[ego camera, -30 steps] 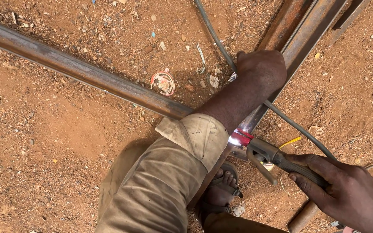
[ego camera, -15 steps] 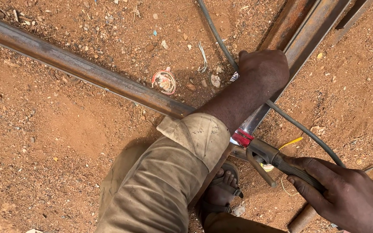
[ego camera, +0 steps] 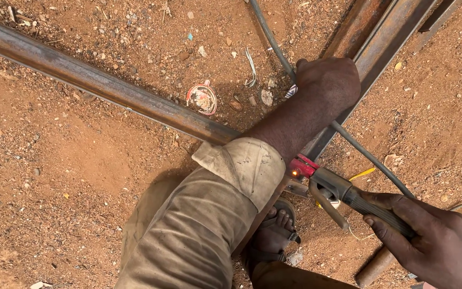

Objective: The person measures a steel channel frame with a tape measure, positions a metal bar against the frame corner, and welds the joint using an electrode holder. They then move to another corner, align a bar against the frame, and weld that joint as well.

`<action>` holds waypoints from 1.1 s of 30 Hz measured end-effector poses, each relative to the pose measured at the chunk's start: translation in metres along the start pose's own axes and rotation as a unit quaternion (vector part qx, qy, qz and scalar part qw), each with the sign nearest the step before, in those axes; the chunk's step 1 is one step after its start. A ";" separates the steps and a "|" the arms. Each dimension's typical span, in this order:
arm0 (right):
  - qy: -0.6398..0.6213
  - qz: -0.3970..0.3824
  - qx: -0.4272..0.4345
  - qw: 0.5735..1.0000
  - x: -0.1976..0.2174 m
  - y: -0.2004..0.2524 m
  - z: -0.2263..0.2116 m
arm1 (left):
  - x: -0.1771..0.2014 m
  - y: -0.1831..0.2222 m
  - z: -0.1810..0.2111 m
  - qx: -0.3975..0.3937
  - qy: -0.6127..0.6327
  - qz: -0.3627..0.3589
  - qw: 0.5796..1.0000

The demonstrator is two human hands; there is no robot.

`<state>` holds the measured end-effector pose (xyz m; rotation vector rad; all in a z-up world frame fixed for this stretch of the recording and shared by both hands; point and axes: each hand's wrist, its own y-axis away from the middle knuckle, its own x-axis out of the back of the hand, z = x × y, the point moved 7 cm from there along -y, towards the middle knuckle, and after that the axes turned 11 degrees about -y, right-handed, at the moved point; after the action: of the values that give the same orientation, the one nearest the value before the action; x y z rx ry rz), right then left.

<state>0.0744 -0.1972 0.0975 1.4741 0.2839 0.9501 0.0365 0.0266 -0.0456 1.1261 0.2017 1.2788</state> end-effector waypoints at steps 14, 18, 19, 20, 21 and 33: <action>0.025 -0.032 0.070 0.997 -0.013 -0.013 0.012 | -0.002 -0.005 0.001 -0.012 -0.005 0.022 1.000; 0.073 -0.027 0.069 0.995 -0.008 -0.010 -0.002 | -0.003 -0.005 0.000 -0.010 -0.001 0.019 1.000; 0.073 -0.027 0.069 0.995 -0.008 -0.010 -0.002 | -0.003 -0.005 0.000 -0.010 -0.001 0.019 1.000; 0.070 -0.031 0.073 0.994 -0.009 -0.010 -0.002 | -0.003 -0.005 0.000 -0.008 0.004 0.020 1.000; 0.067 -0.034 0.076 0.994 -0.009 -0.010 -0.003 | -0.003 -0.006 0.000 -0.006 0.010 0.021 1.000; 0.137 -0.032 0.118 0.983 -0.009 -0.006 -0.017 | -0.002 -0.004 0.001 -0.018 -0.002 0.017 1.000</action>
<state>0.0590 -0.1901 0.0864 1.5366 0.6599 1.0965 0.0396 0.0247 -0.0490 1.1044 0.1564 1.3062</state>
